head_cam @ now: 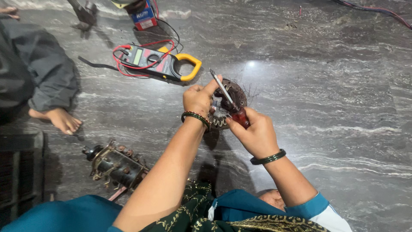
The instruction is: The person scrapes dark residue from the slots of a motor stator using a screwdriver and then uses pliers to pull out debris. The person works on the stator while sitting on the floor.
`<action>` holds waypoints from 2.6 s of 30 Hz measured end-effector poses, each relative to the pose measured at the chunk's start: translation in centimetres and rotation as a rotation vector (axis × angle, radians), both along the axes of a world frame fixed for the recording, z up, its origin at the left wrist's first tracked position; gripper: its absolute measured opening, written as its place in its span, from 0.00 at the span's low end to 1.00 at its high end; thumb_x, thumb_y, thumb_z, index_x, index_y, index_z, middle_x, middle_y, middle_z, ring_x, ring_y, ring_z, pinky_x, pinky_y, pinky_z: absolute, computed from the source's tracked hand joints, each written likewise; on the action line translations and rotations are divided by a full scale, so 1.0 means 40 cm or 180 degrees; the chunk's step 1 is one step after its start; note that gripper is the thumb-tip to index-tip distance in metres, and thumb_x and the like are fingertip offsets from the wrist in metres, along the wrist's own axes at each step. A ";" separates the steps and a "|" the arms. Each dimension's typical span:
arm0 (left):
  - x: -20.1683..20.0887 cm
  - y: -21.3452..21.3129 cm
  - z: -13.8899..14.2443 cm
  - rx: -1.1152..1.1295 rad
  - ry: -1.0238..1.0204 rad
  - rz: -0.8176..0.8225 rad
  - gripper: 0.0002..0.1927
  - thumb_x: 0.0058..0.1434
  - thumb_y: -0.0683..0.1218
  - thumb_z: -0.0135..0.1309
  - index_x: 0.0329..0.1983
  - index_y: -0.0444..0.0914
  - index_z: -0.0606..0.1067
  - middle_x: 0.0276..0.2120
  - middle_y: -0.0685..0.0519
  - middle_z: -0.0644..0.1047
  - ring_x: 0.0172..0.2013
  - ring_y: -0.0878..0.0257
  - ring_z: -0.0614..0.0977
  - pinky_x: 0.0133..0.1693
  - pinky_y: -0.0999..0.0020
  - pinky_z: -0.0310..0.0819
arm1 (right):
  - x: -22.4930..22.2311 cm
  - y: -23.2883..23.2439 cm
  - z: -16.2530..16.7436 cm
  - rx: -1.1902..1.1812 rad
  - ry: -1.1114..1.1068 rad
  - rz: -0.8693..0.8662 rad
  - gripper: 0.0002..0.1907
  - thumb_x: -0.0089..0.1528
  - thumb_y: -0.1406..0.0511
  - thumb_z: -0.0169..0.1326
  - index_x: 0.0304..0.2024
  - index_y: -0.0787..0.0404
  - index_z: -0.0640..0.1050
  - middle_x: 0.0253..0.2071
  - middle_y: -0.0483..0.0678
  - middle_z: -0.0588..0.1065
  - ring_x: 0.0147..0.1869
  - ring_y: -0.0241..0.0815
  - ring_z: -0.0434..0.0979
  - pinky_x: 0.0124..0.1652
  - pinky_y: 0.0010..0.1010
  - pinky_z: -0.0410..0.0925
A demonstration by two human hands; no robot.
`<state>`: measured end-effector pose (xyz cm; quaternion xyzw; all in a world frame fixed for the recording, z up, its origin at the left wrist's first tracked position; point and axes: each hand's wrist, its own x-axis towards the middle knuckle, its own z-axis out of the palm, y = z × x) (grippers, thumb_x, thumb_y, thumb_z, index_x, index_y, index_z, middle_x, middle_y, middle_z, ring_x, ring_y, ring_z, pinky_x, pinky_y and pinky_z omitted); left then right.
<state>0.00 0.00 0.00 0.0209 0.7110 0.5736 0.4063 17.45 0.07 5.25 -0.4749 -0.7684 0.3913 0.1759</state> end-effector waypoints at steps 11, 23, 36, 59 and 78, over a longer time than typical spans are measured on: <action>0.008 -0.020 -0.024 0.0459 -0.0201 -0.0023 0.23 0.48 0.53 0.71 0.20 0.38 0.68 0.16 0.56 0.70 0.13 0.68 0.68 0.14 0.71 0.61 | 0.008 -0.021 -0.010 -0.0130 0.0229 -0.0143 0.14 0.57 0.58 0.64 0.33 0.63 0.80 0.19 0.44 0.72 0.23 0.32 0.67 0.26 0.29 0.64; -0.009 0.011 -0.026 0.0292 -0.0472 -0.0108 0.22 0.48 0.55 0.71 0.21 0.38 0.71 0.15 0.54 0.69 0.13 0.67 0.68 0.14 0.69 0.63 | 0.021 -0.051 -0.027 -0.0332 0.0698 -0.0177 0.12 0.59 0.61 0.64 0.39 0.63 0.81 0.22 0.41 0.74 0.27 0.27 0.66 0.28 0.25 0.65; -0.023 -0.007 0.002 0.0445 -0.0332 -0.0147 0.25 0.47 0.58 0.72 0.22 0.39 0.69 0.17 0.56 0.69 0.14 0.69 0.68 0.15 0.71 0.65 | 0.009 -0.019 -0.039 -0.0130 0.0532 -0.0411 0.14 0.58 0.57 0.64 0.39 0.61 0.82 0.22 0.40 0.74 0.25 0.28 0.68 0.27 0.25 0.64; -0.063 -0.030 -0.038 0.0863 -0.0260 0.0165 0.24 0.48 0.54 0.73 0.29 0.37 0.71 0.20 0.54 0.73 0.15 0.69 0.70 0.15 0.72 0.66 | 0.254 0.087 -0.037 0.1303 -0.1789 -0.0030 0.13 0.57 0.55 0.63 0.39 0.53 0.84 0.30 0.53 0.81 0.33 0.56 0.82 0.32 0.44 0.72; 0.044 -0.054 0.016 0.0763 0.1648 -0.0235 0.25 0.46 0.56 0.75 0.22 0.39 0.70 0.21 0.58 0.76 0.23 0.72 0.74 0.26 0.72 0.71 | 0.018 0.085 -0.029 -0.2105 0.1181 -0.0680 0.10 0.58 0.64 0.63 0.36 0.64 0.79 0.21 0.41 0.72 0.18 0.29 0.68 0.18 0.23 0.62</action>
